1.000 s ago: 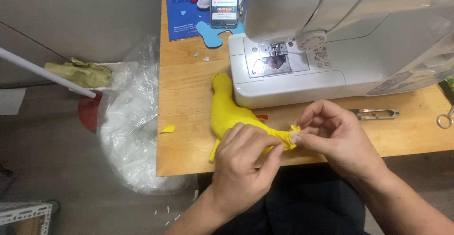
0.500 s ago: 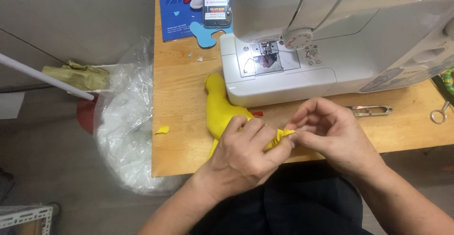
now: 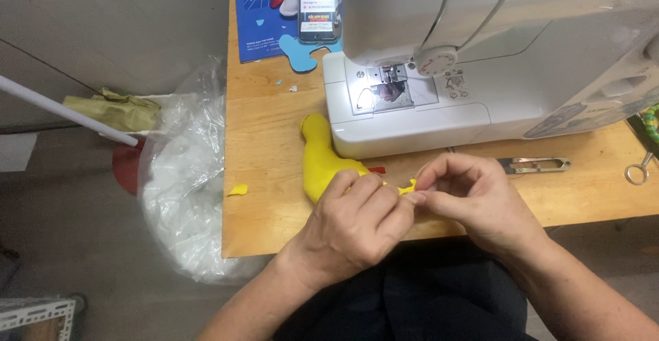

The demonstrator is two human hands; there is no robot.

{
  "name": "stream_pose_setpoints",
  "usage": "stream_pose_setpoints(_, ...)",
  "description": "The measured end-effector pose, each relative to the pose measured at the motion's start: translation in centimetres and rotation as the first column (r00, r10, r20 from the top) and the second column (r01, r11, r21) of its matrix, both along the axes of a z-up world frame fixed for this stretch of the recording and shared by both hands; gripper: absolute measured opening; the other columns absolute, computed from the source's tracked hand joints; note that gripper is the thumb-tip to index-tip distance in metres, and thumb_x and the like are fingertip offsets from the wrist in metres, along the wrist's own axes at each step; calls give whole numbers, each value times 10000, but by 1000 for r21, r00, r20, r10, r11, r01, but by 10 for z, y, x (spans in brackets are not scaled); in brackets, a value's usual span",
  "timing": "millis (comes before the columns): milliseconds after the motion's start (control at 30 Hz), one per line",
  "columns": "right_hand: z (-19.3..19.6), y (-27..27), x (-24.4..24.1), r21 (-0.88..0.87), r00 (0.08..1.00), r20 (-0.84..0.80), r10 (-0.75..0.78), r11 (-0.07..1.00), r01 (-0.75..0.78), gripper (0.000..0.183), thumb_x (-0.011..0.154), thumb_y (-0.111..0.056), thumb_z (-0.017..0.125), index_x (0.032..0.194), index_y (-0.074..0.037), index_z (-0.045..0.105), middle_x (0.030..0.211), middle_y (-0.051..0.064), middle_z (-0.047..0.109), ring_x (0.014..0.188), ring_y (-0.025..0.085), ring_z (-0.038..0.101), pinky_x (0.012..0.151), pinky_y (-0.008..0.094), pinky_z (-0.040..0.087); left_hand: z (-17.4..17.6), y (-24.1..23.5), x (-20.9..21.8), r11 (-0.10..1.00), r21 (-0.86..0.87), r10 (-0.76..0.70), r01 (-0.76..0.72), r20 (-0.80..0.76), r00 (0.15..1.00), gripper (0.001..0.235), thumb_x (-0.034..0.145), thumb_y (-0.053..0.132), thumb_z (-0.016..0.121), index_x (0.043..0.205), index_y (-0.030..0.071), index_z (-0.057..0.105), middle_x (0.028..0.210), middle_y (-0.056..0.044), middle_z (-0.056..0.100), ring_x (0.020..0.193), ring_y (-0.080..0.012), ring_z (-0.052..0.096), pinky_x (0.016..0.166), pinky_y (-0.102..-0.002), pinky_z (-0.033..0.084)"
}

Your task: The person stuffs a yellow plush toy with white polyester fiberfill by hand. They repeatedly take handfuls of fiberfill, push them into the toy's opening, and adjust the toy's shape to distribute the stuffing evenly.

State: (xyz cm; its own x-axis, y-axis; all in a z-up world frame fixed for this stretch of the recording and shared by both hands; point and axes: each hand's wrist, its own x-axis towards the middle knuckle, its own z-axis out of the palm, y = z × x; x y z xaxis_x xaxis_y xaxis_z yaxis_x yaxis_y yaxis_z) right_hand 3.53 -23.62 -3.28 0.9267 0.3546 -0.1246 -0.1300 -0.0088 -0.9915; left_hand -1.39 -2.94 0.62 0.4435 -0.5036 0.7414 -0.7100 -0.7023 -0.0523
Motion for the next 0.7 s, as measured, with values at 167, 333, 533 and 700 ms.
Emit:
stream_pose_setpoints(167,12,10,1,-187,994,83,65,981,-48,242,704,87,661,908,-31,714,861,34,720,776,107,632,735,237,505,-5,-4,-5,999,26,-49,47,89,995,191,1048,13,522,892,33,631,834,-120,620,724,-252,572,671,-347,431)
stream_pose_setpoints(333,-8,12,0,-116,987,85,139,985,-129,151,795,45,600,881,-66,654,865,23,653,839,119,598,809,256,470,-15,-4,-9,999,15,-44,42,125,991,235,1047,11,495,882,35,661,864,-124,647,780,-241,612,730,-323,502)
stream_pose_setpoints(533,-19,16,0,-162,1000,-10,-9,987,7,142,855,43,628,962,-28,688,909,51,698,755,123,599,695,245,471,-32,38,-33,994,-67,-87,86,-11,996,190,1082,36,510,933,15,626,856,-108,561,763,-262,534,716,-361,454)
stream_pose_setpoints(700,-22,11,2,-140,1000,15,1,990,1,177,755,130,717,859,-14,727,853,80,748,783,159,679,749,270,523,-67,116,-71,480,-645,533,-594,-324,782,64,987,-51,608,982,-10,656,931,-111,672,859,-222,645,811,-322,542)
